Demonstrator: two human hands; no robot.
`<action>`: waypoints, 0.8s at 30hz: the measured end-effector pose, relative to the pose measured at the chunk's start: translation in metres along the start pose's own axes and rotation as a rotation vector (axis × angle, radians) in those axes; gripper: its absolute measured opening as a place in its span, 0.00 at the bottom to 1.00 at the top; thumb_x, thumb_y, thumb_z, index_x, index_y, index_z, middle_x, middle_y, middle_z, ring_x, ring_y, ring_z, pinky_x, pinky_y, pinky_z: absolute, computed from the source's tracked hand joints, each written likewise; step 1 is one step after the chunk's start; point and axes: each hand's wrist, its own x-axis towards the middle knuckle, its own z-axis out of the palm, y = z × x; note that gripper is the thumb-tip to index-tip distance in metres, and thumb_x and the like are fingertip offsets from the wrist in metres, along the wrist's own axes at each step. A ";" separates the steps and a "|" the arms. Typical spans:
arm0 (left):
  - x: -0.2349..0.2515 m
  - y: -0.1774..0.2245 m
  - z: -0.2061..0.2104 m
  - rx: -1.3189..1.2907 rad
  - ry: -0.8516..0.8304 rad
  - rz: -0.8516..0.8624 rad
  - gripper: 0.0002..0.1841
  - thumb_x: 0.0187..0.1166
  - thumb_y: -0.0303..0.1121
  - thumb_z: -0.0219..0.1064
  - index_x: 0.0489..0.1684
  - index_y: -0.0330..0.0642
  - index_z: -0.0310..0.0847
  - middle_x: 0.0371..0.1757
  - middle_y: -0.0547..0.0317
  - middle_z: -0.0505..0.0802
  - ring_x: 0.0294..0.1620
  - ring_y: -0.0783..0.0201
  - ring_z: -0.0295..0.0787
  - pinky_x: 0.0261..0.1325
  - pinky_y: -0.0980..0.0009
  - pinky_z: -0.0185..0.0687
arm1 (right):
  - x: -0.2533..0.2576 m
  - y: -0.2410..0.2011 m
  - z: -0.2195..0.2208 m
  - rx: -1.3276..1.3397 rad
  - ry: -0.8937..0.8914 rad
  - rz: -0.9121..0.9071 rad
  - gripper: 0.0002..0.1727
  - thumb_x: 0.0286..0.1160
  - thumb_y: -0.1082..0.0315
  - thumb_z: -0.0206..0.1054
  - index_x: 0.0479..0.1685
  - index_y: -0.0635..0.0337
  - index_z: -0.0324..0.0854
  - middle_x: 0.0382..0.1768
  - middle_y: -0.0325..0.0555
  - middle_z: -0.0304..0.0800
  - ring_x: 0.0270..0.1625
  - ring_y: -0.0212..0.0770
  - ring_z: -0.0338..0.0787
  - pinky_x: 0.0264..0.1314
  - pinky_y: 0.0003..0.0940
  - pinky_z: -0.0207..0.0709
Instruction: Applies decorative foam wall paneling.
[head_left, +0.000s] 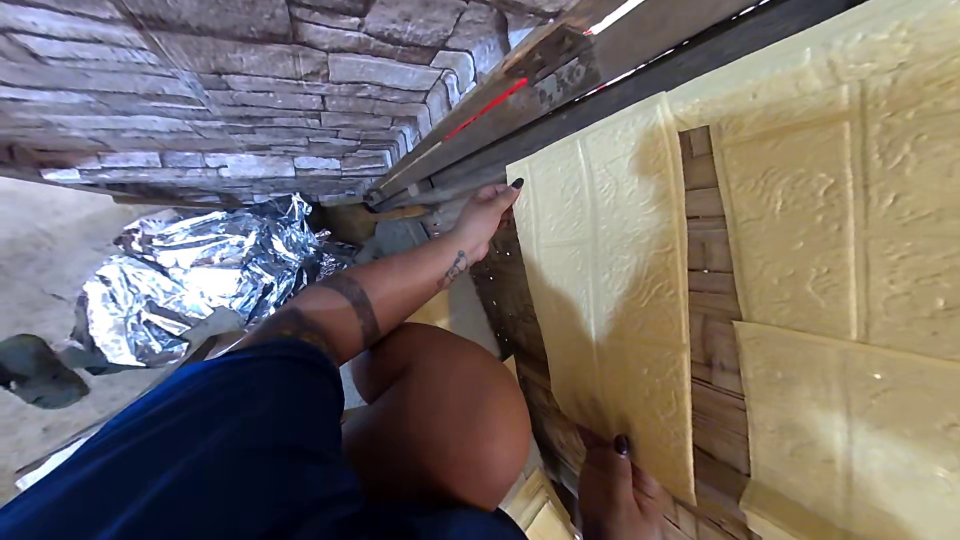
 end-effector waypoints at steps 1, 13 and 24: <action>0.000 0.001 0.001 0.005 0.007 -0.006 0.17 0.89 0.41 0.61 0.64 0.37 0.76 0.49 0.53 0.89 0.45 0.67 0.86 0.52 0.68 0.83 | 0.000 0.001 0.000 -0.003 0.001 0.000 0.10 0.83 0.55 0.66 0.55 0.33 0.91 0.54 0.28 0.96 0.58 0.31 0.93 0.63 0.33 0.88; 0.006 0.000 0.006 0.014 0.010 0.012 0.12 0.90 0.37 0.59 0.56 0.38 0.78 0.36 0.62 0.84 0.33 0.74 0.78 0.38 0.76 0.75 | 0.006 0.013 -0.005 -0.032 -0.007 0.013 0.10 0.84 0.55 0.64 0.54 0.33 0.90 0.54 0.27 0.95 0.59 0.31 0.93 0.64 0.34 0.87; 0.008 0.000 0.008 0.007 0.016 0.023 0.14 0.90 0.39 0.60 0.59 0.37 0.78 0.47 0.57 0.88 0.43 0.71 0.83 0.49 0.73 0.79 | 0.010 0.019 -0.007 -0.032 -0.002 0.006 0.10 0.84 0.55 0.65 0.54 0.32 0.91 0.54 0.26 0.95 0.59 0.29 0.92 0.64 0.33 0.87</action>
